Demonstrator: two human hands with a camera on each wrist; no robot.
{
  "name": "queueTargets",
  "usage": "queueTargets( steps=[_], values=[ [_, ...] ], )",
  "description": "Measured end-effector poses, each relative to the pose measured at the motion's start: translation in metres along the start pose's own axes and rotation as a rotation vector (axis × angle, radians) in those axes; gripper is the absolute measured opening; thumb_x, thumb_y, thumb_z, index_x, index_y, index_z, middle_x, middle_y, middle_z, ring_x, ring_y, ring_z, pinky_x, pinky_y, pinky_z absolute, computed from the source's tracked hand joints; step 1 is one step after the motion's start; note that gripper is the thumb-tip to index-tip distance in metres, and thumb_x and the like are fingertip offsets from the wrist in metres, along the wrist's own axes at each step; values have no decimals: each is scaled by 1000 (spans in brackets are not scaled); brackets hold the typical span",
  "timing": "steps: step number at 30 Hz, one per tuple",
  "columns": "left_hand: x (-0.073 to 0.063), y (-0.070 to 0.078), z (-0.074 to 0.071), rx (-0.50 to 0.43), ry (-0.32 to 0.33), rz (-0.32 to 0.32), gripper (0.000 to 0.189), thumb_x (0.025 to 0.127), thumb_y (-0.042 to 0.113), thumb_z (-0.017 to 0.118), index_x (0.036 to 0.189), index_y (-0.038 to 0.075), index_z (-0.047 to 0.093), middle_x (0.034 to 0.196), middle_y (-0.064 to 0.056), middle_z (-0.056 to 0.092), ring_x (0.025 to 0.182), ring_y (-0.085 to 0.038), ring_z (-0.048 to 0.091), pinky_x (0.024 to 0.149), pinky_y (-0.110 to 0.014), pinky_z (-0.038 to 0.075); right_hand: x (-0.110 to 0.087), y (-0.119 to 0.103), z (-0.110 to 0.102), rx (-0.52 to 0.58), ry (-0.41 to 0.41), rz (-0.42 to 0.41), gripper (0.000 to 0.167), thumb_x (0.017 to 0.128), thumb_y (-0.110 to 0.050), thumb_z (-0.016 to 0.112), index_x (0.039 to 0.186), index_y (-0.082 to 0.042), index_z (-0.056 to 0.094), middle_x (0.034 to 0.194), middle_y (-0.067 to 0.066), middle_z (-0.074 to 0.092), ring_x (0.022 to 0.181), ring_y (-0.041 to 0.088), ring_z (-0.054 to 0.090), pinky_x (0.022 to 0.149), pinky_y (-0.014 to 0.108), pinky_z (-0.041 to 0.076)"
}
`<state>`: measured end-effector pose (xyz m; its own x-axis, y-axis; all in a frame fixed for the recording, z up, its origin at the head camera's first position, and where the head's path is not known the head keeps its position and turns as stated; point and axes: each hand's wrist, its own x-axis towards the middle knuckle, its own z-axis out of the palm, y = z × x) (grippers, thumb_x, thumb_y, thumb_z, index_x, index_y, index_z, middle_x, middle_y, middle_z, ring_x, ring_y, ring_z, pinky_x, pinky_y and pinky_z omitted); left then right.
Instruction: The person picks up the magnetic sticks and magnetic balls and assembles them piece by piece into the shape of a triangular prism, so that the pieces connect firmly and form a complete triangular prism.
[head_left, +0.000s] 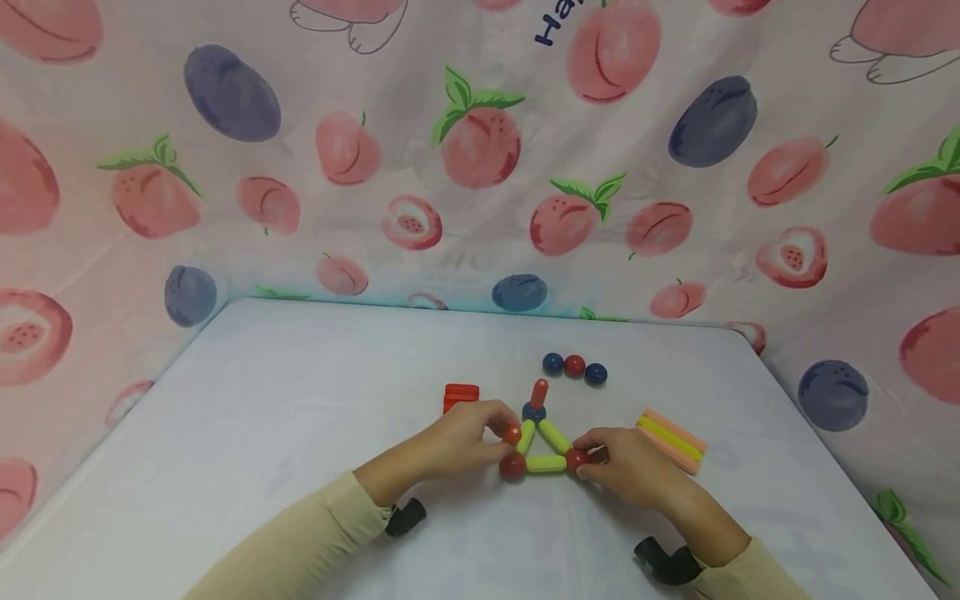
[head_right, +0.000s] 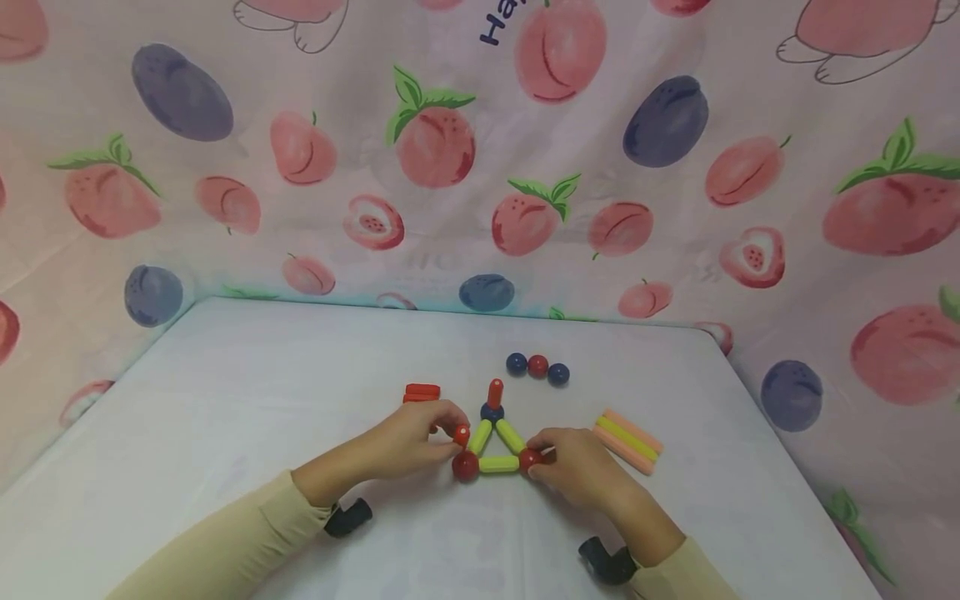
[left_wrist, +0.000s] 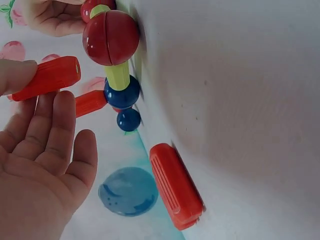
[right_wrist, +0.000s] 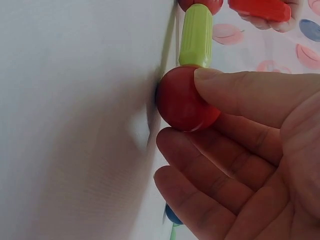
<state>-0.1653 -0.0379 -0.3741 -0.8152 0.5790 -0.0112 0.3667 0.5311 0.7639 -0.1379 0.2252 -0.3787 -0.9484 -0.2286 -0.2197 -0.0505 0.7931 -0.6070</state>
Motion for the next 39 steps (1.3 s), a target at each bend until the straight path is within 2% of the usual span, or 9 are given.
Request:
queueTargets(
  steps=[10, 17, 24, 32, 39],
  values=[
    [4, 0, 7, -46, -6, -59, 23, 90, 16, 74, 111, 19, 65, 99, 12, 65, 93, -9, 60, 76, -24, 53, 0, 0, 0, 0, 1, -8, 27, 86, -12, 78, 113, -8, 73, 96, -4, 70, 88, 14, 64, 81, 36, 57],
    [4, 3, 6, -2, 24, -42, 24, 91, 12, 73, 114, 14, 65, 100, 8, 66, 94, -10, 61, 75, -22, 53, 2, -1, 1, -28, 10, -13, 28, 86, -16, 80, 112, -11, 74, 96, -5, 70, 87, 13, 64, 80, 36, 57],
    [2, 2, 4, -4, 76, -42, 27, 91, 13, 74, 116, 9, 66, 98, 6, 66, 93, -12, 61, 75, -22, 53, 4, -5, 5, -13, 7, -17, 29, 84, -20, 82, 111, -13, 74, 95, -6, 69, 87, 13, 63, 80, 35, 57],
    [0, -3, 5, -27, 128, -42, 24, 89, 14, 77, 111, 11, 68, 95, 6, 67, 86, -12, 62, 71, -22, 54, 8, -4, 9, -22, 5, -4, 27, 85, -20, 82, 110, -16, 74, 95, -8, 69, 89, 12, 64, 83, 36, 56],
    [-1, -2, 7, 3, 144, -25, 22, 89, 13, 78, 109, 11, 69, 94, 6, 68, 87, -9, 62, 75, -21, 53, 10, -1, -8, -43, -5, -14, 38, 87, -30, 79, 119, -12, 70, 107, -2, 69, 102, 19, 64, 88, 42, 55]
  ],
)
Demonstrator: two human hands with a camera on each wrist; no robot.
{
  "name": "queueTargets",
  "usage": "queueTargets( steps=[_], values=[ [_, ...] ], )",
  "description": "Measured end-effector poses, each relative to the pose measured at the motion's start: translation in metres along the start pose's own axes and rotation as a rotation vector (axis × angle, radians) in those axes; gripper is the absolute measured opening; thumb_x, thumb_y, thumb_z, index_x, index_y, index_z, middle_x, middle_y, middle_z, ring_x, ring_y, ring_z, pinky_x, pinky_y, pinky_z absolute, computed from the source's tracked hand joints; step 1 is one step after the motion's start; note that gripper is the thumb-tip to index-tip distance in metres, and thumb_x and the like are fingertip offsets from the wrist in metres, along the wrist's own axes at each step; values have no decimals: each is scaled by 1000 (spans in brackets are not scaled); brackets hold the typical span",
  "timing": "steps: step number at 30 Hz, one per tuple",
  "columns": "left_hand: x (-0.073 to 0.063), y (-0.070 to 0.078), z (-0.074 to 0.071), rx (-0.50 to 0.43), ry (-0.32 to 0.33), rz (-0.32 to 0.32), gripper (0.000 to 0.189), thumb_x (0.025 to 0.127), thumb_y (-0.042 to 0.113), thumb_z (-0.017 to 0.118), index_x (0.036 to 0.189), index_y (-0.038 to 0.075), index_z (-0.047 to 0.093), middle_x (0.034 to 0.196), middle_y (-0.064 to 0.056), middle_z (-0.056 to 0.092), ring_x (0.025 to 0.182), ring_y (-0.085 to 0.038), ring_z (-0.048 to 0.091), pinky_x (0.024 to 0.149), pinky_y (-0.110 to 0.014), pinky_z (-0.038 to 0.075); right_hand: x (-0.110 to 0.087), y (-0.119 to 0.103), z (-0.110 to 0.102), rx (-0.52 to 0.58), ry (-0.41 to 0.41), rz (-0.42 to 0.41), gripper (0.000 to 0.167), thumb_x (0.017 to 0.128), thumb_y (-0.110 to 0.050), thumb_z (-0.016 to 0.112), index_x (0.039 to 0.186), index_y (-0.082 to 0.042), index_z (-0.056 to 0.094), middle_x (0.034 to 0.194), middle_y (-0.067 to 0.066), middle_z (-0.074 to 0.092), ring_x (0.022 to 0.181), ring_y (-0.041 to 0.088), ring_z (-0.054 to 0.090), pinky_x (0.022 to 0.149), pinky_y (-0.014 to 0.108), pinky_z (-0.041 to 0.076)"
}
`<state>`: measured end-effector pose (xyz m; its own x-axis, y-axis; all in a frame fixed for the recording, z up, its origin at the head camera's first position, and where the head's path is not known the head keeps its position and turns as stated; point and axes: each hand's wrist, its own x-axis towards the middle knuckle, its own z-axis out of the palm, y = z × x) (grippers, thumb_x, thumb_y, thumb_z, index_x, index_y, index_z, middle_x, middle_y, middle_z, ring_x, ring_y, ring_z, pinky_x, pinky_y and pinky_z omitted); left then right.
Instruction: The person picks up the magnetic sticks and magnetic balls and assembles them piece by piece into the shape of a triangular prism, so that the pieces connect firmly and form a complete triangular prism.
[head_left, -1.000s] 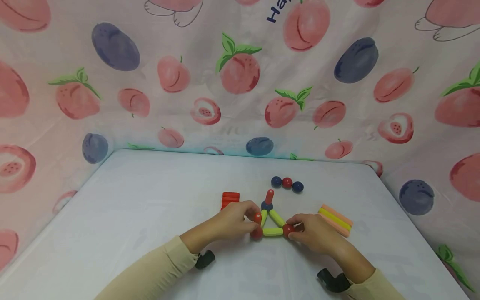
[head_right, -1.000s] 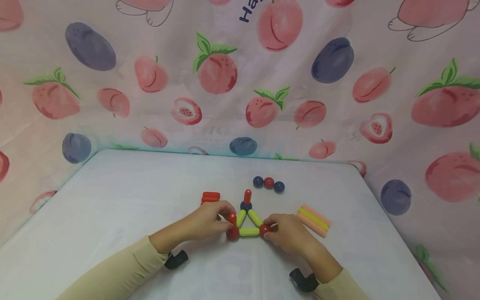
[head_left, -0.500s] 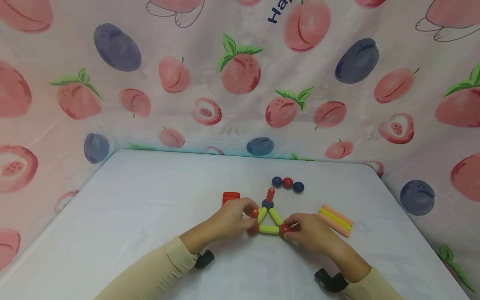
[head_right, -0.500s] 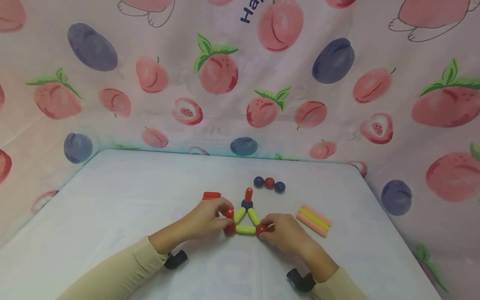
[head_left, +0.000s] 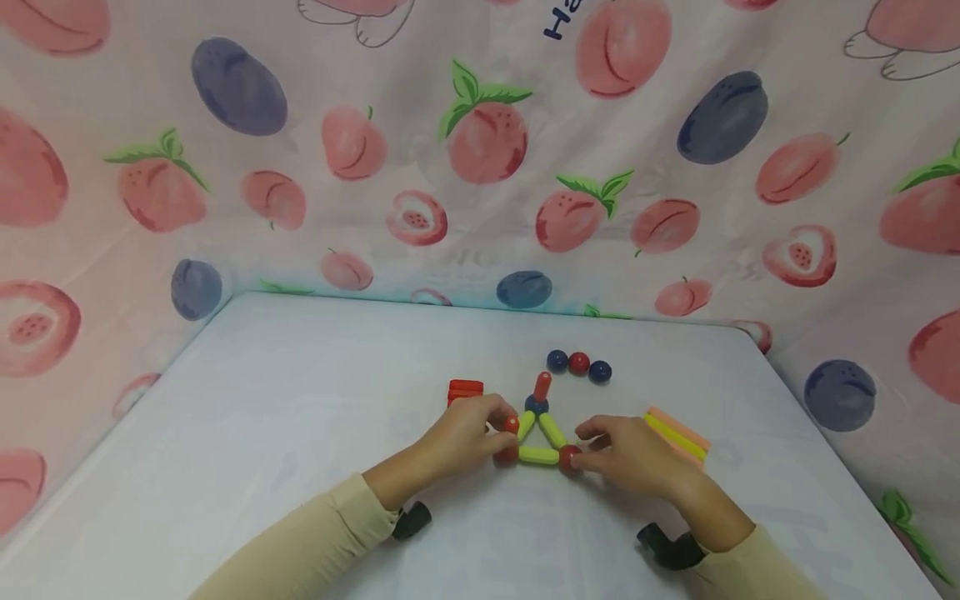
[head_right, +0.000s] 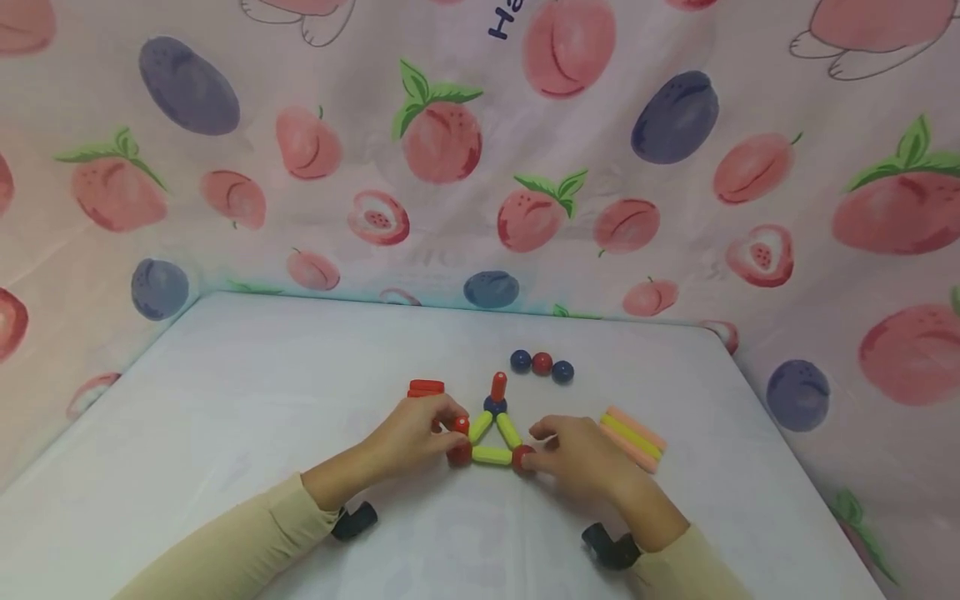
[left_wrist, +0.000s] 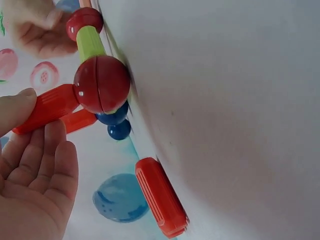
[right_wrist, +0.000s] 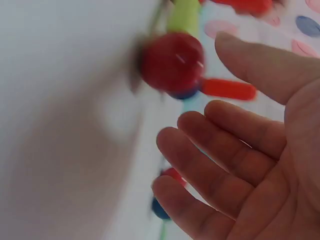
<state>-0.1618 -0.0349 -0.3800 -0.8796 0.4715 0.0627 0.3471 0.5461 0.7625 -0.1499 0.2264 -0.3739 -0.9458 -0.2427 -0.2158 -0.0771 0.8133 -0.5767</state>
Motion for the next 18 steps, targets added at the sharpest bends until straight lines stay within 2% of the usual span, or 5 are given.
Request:
queueTargets(
  steps=[3, 9, 14, 18],
  values=[
    [0, 2, 0, 3, -3, 0, 21, 89, 13, 78, 108, 11, 69, 94, 7, 68, 87, -9, 63, 76, -21, 53, 5, 3, -18, -48, 43, -41, 42, 91, -30, 75, 125, -6, 67, 115, 7, 68, 107, 27, 63, 89, 45, 54],
    [0, 2, 1, 6, 5, -3, 21, 89, 13, 78, 108, 11, 70, 94, 6, 69, 87, -10, 63, 75, -21, 53, 31, 11, -48, -148, 109, -19, 51, 96, -26, 69, 137, 1, 56, 129, 24, 60, 117, 40, 56, 94, 53, 50],
    [-1, 1, 2, 17, 10, 0, 22, 88, 13, 78, 109, 11, 70, 94, 6, 69, 88, -9, 63, 77, -21, 53, 56, 16, -57, -198, 100, 2, 55, 96, -22, 68, 142, 3, 50, 135, 28, 55, 122, 45, 52, 98, 56, 46],
    [-1, 1, 2, 18, 14, 3, 22, 88, 14, 78, 108, 12, 70, 94, 7, 69, 89, -9, 63, 77, -21, 53, 69, 21, -58, -190, 65, 67, 59, 96, -23, 68, 146, 0, 47, 138, 29, 52, 125, 46, 49, 100, 58, 44]
  ],
)
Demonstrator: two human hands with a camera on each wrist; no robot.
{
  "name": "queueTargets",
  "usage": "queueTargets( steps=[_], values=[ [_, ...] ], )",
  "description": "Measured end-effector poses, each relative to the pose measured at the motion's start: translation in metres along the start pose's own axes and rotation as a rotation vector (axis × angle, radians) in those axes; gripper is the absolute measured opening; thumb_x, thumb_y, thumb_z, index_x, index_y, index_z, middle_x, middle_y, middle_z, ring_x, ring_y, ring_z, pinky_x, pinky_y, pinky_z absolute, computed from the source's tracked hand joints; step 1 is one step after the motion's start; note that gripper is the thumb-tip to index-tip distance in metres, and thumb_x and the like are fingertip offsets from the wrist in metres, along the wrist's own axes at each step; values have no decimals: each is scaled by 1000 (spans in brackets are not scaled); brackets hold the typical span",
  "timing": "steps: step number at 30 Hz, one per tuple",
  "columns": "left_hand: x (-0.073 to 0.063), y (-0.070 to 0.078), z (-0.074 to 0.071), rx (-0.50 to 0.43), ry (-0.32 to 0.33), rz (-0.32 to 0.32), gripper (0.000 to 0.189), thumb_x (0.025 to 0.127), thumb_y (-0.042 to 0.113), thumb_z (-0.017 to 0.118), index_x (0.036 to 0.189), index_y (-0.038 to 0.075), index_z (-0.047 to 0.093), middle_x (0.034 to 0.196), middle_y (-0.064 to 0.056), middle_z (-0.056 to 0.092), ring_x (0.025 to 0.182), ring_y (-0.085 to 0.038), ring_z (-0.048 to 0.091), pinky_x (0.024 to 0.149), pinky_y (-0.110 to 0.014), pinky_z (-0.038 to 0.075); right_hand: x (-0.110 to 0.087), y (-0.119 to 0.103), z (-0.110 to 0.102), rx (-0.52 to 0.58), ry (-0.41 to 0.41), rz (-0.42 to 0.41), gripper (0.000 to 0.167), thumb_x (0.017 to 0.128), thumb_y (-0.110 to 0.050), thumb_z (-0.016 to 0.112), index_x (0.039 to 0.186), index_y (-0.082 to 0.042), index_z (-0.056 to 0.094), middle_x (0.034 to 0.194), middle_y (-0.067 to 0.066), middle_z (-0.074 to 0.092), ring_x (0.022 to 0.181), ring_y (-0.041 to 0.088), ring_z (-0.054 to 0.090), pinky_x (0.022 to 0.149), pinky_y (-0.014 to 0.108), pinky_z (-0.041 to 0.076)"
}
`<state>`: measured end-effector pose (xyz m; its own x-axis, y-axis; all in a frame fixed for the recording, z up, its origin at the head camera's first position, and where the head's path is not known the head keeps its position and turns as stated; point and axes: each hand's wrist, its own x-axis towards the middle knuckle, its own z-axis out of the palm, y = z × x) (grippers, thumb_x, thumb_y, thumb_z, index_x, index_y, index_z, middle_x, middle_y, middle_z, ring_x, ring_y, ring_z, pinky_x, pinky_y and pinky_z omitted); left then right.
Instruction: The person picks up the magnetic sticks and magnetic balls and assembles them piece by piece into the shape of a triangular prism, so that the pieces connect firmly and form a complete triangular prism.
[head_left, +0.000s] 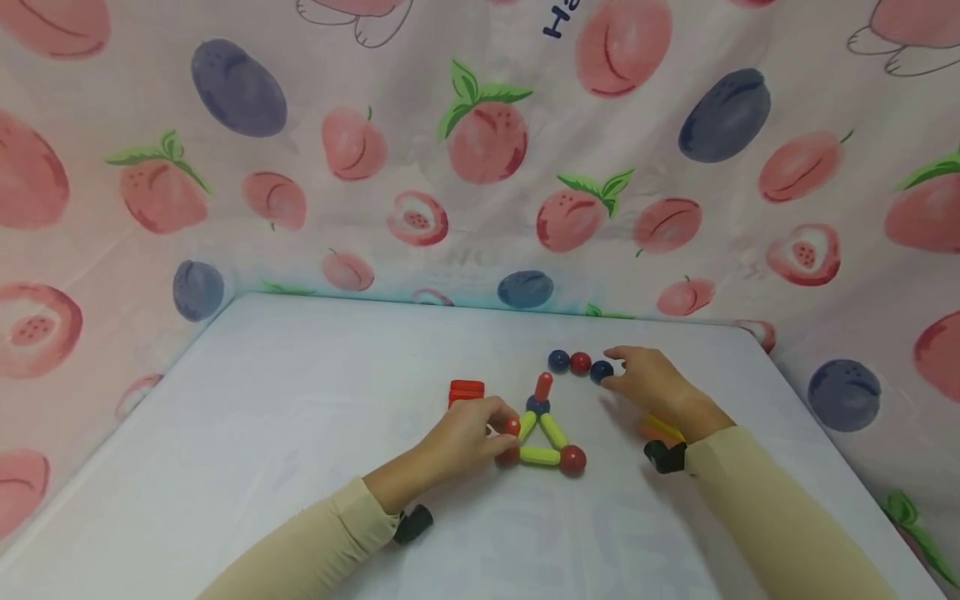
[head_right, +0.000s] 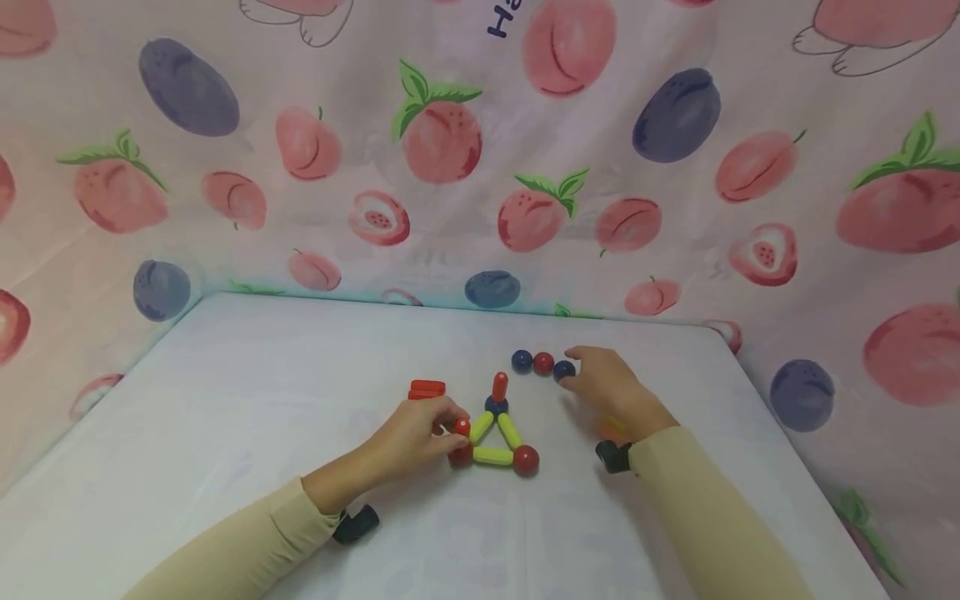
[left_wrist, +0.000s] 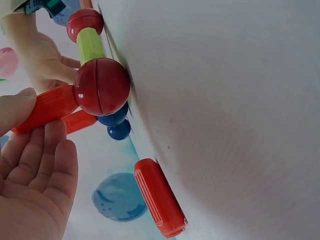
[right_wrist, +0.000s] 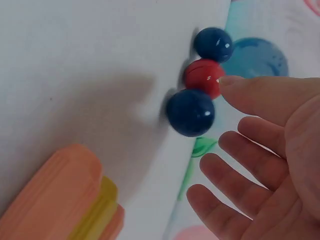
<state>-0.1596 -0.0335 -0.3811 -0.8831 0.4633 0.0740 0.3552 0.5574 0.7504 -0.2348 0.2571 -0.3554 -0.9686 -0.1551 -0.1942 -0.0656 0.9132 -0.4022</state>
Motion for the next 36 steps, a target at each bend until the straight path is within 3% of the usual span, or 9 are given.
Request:
queueTargets(
  steps=[5, 17, 24, 29, 36],
  values=[
    [0, -1, 0, -2, 0, 1, 21, 88, 14, 79, 107, 12, 70, 93, 8, 69, 88, -8, 63, 77, -21, 53, 10, 5, 4, 42, -43, 39, 61, 96, -23, 68, 148, -1, 45, 141, 29, 48, 128, 47, 45, 102, 59, 41],
    [2, 0, 0, 5, -5, 4, 22, 89, 14, 78, 109, 11, 70, 94, 8, 68, 89, -8, 63, 77, -21, 53, 13, 12, 18, 7, -19, 6, 47, 96, -19, 66, 139, -2, 55, 139, 27, 51, 129, 47, 44, 103, 60, 39],
    [2, -1, 1, 7, -9, 0, 22, 89, 14, 78, 109, 11, 70, 93, 8, 68, 89, -8, 63, 77, -21, 53, 4, -1, 14, 60, 27, -84, 40, 96, -16, 66, 133, -1, 59, 127, 21, 60, 116, 40, 54, 99, 54, 47],
    [1, -1, 1, 5, -11, -1, 21, 89, 15, 78, 108, 11, 70, 93, 8, 69, 88, -8, 63, 77, -21, 53, -5, -25, 7, 171, 117, -227, 40, 96, -17, 68, 131, 0, 60, 122, 18, 63, 111, 36, 60, 89, 47, 55],
    [0, 0, 0, 7, -19, 16, 20, 89, 15, 78, 107, 11, 70, 91, 7, 69, 85, -6, 63, 77, -21, 53, -14, -55, 9, 318, 190, -343, 38, 94, -12, 69, 128, 2, 61, 118, 17, 64, 107, 33, 65, 88, 46, 55]
  ],
)
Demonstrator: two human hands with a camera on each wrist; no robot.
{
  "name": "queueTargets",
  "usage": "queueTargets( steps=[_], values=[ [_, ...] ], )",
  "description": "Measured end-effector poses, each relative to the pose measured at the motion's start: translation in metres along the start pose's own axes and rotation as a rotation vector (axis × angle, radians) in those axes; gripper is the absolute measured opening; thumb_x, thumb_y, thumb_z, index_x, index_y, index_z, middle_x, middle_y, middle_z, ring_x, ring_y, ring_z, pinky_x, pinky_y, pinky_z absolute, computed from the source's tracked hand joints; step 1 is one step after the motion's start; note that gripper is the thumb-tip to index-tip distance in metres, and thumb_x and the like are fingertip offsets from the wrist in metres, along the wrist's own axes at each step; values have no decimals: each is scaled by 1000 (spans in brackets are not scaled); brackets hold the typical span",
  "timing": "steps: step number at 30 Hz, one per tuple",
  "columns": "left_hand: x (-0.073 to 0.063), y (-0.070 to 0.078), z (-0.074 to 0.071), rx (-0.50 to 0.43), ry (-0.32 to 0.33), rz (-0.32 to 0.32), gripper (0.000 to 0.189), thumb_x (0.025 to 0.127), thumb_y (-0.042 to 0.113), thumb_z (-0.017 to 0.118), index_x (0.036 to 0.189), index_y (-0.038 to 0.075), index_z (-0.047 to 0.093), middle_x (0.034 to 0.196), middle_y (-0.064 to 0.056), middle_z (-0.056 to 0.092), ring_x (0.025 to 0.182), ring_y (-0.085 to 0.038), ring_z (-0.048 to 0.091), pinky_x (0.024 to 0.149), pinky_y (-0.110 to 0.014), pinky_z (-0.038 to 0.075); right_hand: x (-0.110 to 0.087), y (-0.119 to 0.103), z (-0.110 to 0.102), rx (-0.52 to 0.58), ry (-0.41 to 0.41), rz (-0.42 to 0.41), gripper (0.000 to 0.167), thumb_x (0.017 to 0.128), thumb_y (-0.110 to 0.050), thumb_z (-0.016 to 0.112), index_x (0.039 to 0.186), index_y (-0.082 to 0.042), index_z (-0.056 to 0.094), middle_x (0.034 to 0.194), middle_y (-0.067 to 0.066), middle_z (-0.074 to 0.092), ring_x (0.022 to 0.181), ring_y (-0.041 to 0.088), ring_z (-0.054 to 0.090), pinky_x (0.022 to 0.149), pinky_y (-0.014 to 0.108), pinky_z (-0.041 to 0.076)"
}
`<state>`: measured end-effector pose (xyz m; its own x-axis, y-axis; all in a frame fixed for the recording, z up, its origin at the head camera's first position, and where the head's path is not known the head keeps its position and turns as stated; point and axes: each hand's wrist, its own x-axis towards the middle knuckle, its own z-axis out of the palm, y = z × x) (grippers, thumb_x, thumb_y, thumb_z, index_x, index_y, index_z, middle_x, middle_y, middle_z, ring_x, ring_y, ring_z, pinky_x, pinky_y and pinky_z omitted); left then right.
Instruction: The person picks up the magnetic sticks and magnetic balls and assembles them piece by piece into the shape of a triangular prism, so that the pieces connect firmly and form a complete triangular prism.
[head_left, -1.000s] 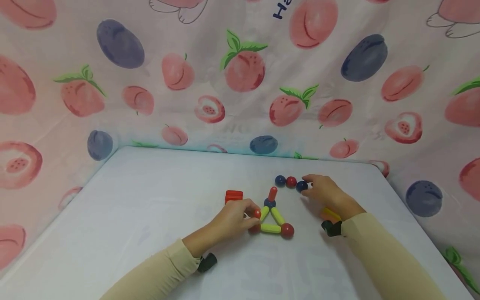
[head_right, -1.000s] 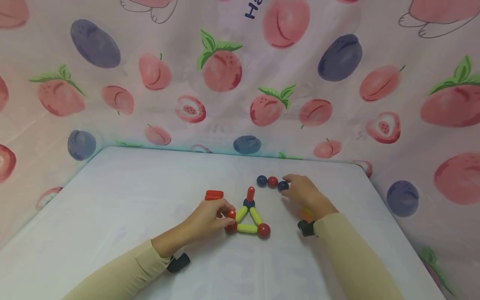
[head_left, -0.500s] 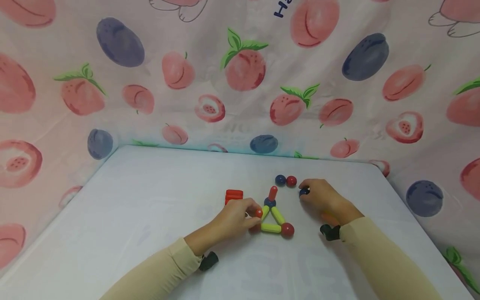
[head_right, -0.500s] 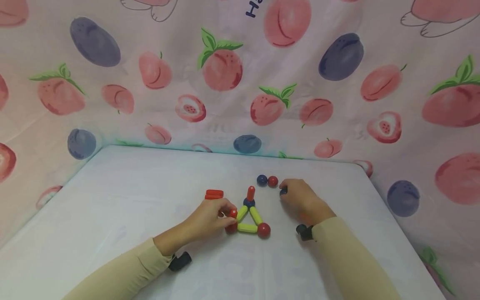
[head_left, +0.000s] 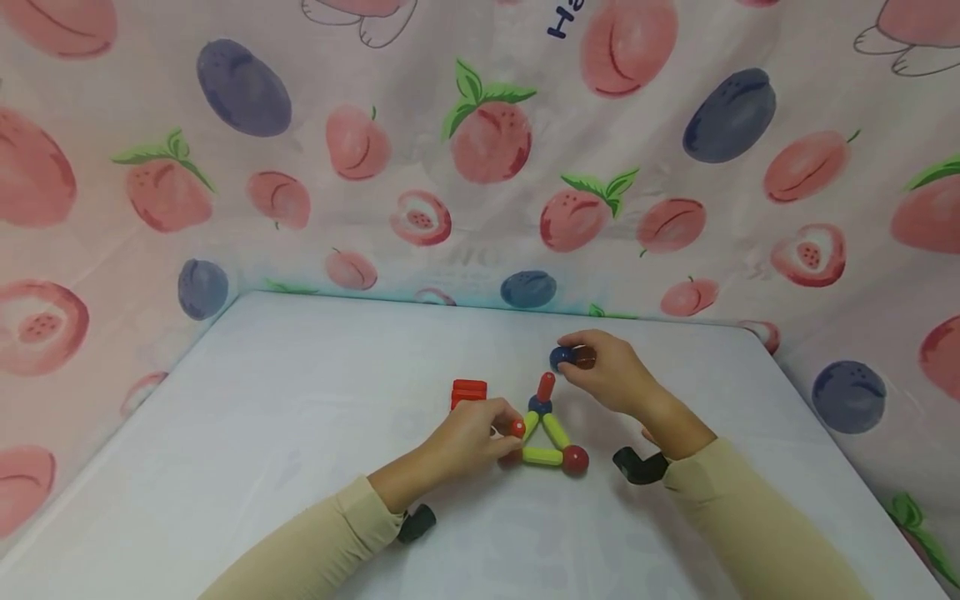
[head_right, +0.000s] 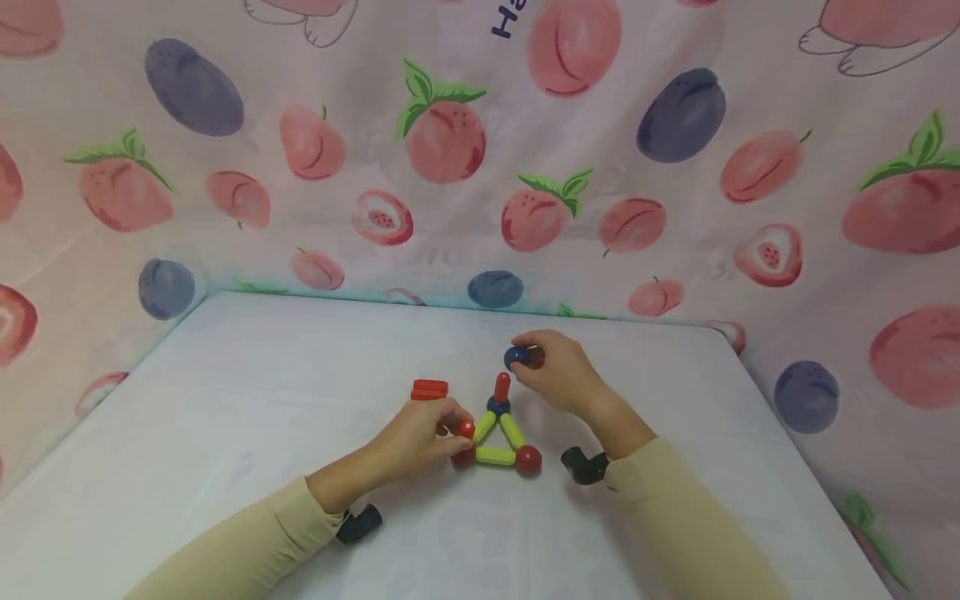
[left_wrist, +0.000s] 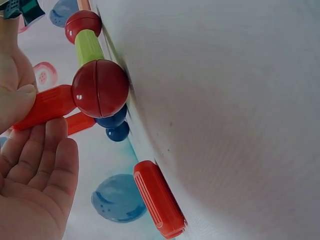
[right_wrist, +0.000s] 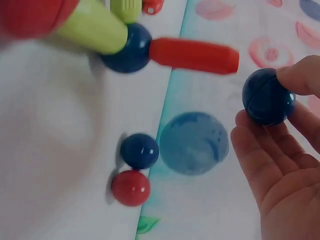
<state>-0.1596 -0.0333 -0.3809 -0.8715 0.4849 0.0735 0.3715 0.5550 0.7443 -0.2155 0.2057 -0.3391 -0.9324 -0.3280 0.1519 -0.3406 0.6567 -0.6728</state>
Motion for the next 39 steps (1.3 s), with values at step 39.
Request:
queueTargets(
  steps=[39],
  values=[
    [-2, -1, 3, -21, 5, -35, 19, 88, 14, 79, 104, 9, 71, 86, 7, 70, 77, -5, 63, 68, -20, 53, -4, -4, 17, 1, -29, -25, 38, 93, -15, 72, 128, -3, 61, 110, 10, 67, 97, 26, 65, 80, 39, 58]
  ],
)
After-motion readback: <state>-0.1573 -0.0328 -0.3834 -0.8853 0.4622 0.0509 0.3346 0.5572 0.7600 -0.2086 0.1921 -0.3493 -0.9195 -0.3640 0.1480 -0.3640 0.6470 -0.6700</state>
